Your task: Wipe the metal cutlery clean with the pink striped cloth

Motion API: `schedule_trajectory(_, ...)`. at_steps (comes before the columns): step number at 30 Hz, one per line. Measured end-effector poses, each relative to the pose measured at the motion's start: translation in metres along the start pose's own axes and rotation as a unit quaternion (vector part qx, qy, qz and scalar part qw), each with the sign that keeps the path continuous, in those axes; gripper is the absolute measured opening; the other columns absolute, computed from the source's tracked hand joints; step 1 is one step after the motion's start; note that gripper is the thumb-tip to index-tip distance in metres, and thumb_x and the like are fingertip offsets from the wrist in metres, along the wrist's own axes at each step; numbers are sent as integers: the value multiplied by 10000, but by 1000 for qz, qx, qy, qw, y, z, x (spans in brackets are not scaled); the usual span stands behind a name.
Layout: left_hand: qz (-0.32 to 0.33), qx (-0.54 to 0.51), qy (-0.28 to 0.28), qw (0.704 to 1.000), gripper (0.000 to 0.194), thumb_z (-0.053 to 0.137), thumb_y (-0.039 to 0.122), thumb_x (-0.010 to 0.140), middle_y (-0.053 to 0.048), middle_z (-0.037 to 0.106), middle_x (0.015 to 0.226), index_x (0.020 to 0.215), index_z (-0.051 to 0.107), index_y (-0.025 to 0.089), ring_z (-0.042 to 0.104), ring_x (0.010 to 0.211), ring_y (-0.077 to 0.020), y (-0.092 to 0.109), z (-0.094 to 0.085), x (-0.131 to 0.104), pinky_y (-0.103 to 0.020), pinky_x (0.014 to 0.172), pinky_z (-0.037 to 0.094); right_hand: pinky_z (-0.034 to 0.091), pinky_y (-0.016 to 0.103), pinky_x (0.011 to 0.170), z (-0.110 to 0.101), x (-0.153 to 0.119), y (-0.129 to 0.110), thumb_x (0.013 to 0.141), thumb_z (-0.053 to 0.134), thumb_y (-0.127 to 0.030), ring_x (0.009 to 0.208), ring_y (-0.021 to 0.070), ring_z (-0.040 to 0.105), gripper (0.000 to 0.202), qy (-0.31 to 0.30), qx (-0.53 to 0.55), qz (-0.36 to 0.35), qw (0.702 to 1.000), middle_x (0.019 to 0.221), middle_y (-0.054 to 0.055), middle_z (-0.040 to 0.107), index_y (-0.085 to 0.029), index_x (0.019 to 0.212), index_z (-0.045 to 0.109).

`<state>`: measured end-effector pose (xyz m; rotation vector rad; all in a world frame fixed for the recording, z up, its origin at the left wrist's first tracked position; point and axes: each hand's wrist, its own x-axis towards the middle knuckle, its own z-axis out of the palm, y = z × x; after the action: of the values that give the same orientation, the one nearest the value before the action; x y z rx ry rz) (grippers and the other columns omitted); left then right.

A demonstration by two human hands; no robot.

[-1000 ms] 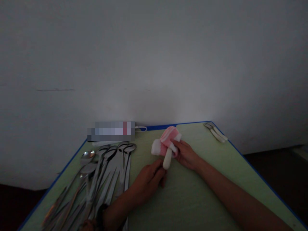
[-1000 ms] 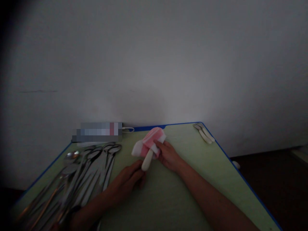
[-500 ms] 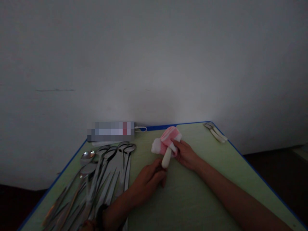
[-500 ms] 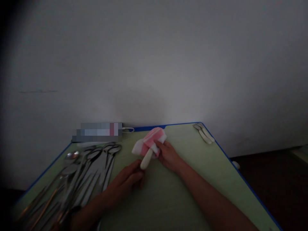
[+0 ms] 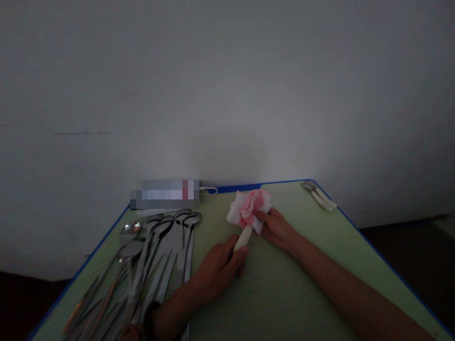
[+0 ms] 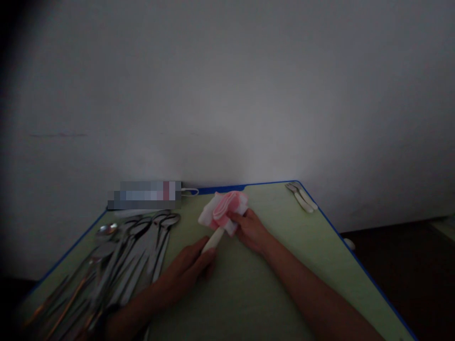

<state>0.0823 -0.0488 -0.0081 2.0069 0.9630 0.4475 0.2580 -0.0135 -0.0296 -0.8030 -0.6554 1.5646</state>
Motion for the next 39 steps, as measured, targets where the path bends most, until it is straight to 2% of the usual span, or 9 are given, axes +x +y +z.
schedule_trajectory(4, -3, 15, 5, 1000, 325, 295, 378, 914, 38, 531, 591, 722, 463, 177, 516, 567, -112, -2, 1, 1, -224, 589, 368, 409, 218, 508, -2, 3, 5, 631, 704, -309, 525, 92, 518, 224, 9, -27, -43, 999, 638, -5, 637, -151, 766, 621)
schedule_trajectory(8, 2, 40, -20, 999, 290, 311, 365, 904, 25, 562, 623, 772, 487, 176, 529, 576, -120, 3, 0, -1, -222, 574, 372, 405, 230, 563, -5, 4, 7, 674, 653, -384, 573, 106, 528, 266, 30, -131, -93, 987, 651, 6, 636, -136, 769, 637)
schedule_trajectory(12, 24, 39, -32, 998, 249, 338, 352, 894, 14, 581, 654, 839, 508, 178, 537, 599, -129, 8, -2, -3, -224, 590, 378, 388, 225, 529, -5, 1, 6, 683, 645, -375, 545, 109, 513, 257, 19, -194, -92, 976, 611, 7, 627, -122, 728, 639)
schedule_trajectory(16, 7, -9, -7, 1000, 340, 277, 372, 916, 23, 562, 599, 753, 504, 178, 527, 579, -121, 6, 0, -2, -221, 610, 383, 429, 235, 560, -2, 2, -1, 710, 624, -357, 597, 130, 562, 216, 26, -38, -51, 998, 676, 13, 657, -155, 786, 624)
schedule_trajectory(22, -25, -49, 20, 998, 383, 237, 411, 924, 39, 533, 553, 728, 473, 181, 515, 552, -117, 2, 2, 1, -225, 597, 380, 484, 264, 609, -4, 4, -10, 791, 465, -240, 632, 139, 609, 146, -22, 128, 26, 991, 727, 18, 673, -172, 844, 583)
schedule_trajectory(25, -24, -45, 23, 998, 356, 242, 410, 923, 42, 532, 566, 756, 459, 184, 509, 539, -115, 2, 2, 2, -225, 578, 379, 489, 249, 639, -4, 5, -7, 800, 455, -193, 638, 124, 614, 147, -11, 139, 56, 989, 718, 29, 672, -140, 851, 582)
schedule_trajectory(31, -17, -21, 7, 1000, 337, 269, 414, 913, 36, 550, 579, 751, 452, 182, 534, 556, -120, 5, -1, 2, -229, 591, 383, 480, 279, 747, -4, 4, -3, 806, 532, -268, 748, 132, 620, 154, -13, 127, 56, 990, 815, 43, 672, -148, 890, 579)
schedule_trajectory(35, -29, -20, 10, 999, 304, 309, 415, 895, 41, 544, 561, 760, 451, 183, 522, 529, -117, 5, 0, 3, -223, 566, 382, 480, 270, 719, -8, 7, -1, 770, 530, -160, 692, 129, 608, 62, 5, 123, 44, 991, 730, 39, 657, -140, 783, 588)
schedule_trajectory(39, -44, -6, 2, 999, 266, 414, 431, 842, 37, 551, 564, 824, 478, 173, 519, 512, -121, 3, 2, 3, -212, 505, 358, 473, 266, 681, -11, 10, 2, 724, 500, -85, 647, 128, 591, 109, 1, 119, 49, 992, 669, 30, 643, -133, 755, 593)
